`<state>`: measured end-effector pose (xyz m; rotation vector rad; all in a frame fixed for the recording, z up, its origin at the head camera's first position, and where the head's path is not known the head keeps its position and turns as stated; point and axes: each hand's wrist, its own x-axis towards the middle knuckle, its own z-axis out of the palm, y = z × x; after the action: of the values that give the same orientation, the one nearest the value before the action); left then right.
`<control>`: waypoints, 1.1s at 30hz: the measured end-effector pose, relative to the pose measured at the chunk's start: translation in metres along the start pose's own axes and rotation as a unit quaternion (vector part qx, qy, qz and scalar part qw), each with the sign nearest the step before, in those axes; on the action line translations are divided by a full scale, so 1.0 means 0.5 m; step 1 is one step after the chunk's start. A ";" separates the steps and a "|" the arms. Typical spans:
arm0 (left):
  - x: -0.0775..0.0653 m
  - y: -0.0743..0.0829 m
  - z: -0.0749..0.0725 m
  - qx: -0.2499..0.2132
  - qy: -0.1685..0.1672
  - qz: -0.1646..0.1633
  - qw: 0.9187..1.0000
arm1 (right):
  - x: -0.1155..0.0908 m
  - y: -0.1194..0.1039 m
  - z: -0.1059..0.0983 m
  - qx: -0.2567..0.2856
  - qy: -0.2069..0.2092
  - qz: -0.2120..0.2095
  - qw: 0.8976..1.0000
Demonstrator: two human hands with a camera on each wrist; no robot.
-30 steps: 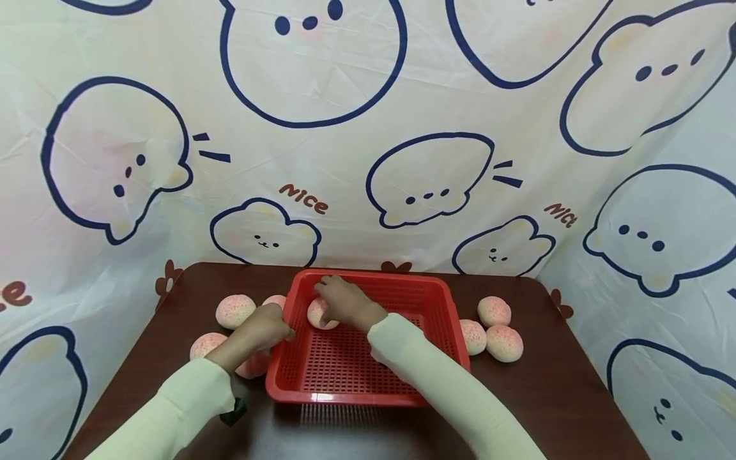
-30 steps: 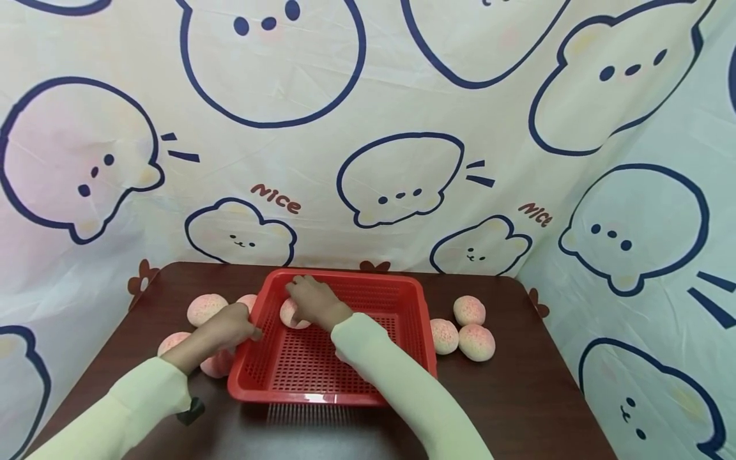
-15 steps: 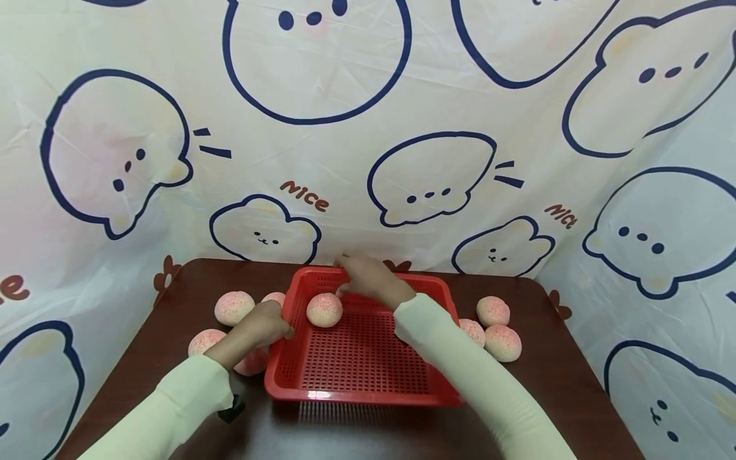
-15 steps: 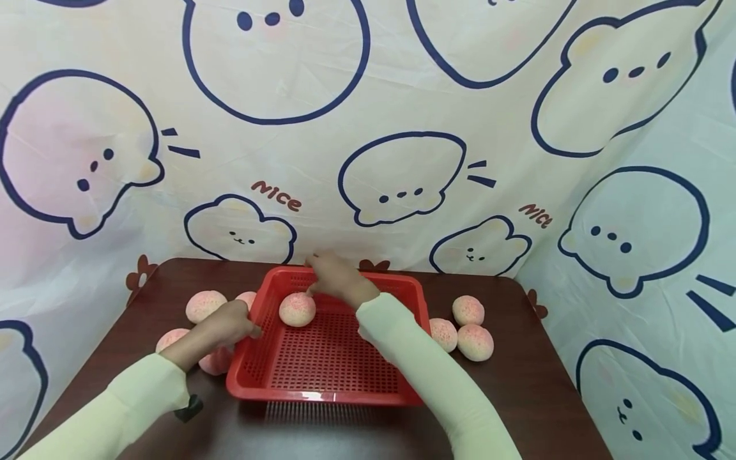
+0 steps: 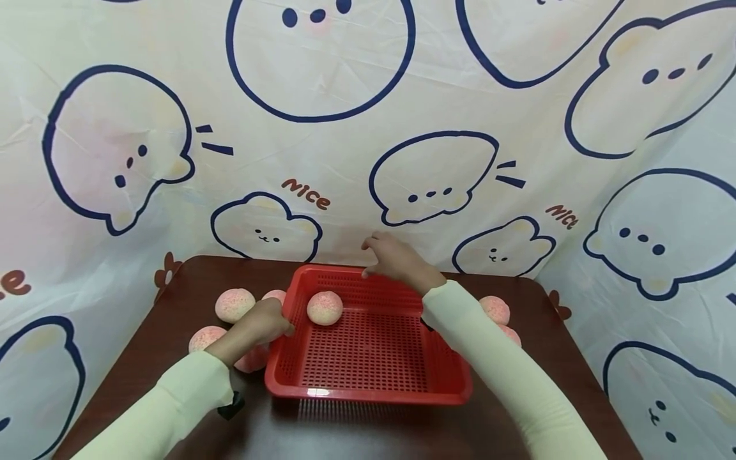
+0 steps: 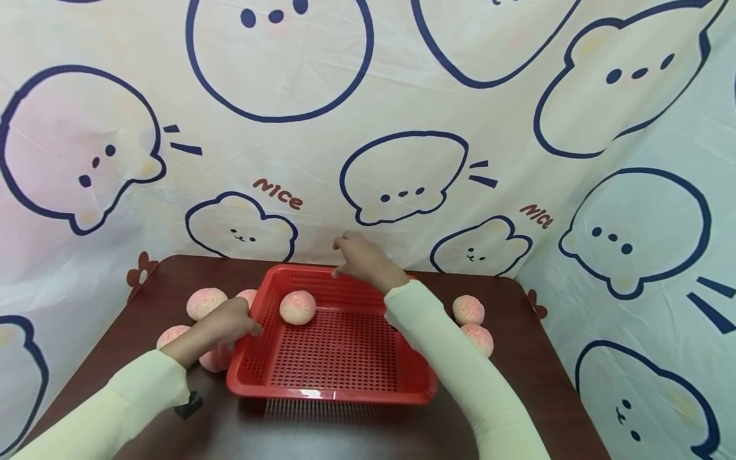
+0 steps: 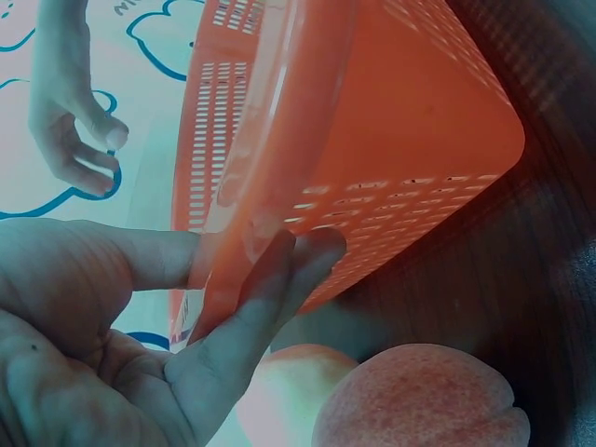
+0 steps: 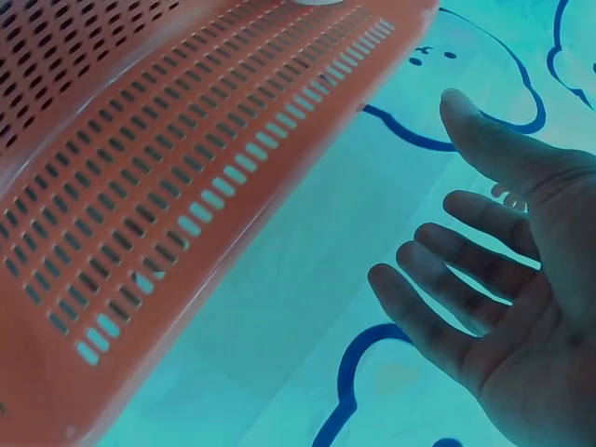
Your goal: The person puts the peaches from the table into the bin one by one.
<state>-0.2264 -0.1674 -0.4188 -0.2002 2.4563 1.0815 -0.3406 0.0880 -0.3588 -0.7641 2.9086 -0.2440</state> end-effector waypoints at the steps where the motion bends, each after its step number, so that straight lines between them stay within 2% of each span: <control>1: 0.000 0.000 0.000 -0.001 0.000 -0.002 1.000 | -0.002 0.004 -0.001 0.002 -0.001 0.003 1.000; 7: -0.003 0.003 -0.001 0.003 0.004 0.001 1.000 | -0.017 0.030 -0.004 0.020 -0.006 0.017 1.000; 20: -0.004 0.007 -0.001 0.008 0.000 -0.003 1.000 | -0.074 0.091 -0.035 0.010 -0.011 0.040 0.999; 33: -0.004 0.007 -0.001 0.021 0.007 -0.006 1.000 | -0.118 0.159 -0.055 0.037 0.005 0.055 0.998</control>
<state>-0.2256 -0.1656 -0.4153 -0.2112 2.4842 1.0266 -0.3316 0.1889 -0.3422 -0.5921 2.9206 -0.3427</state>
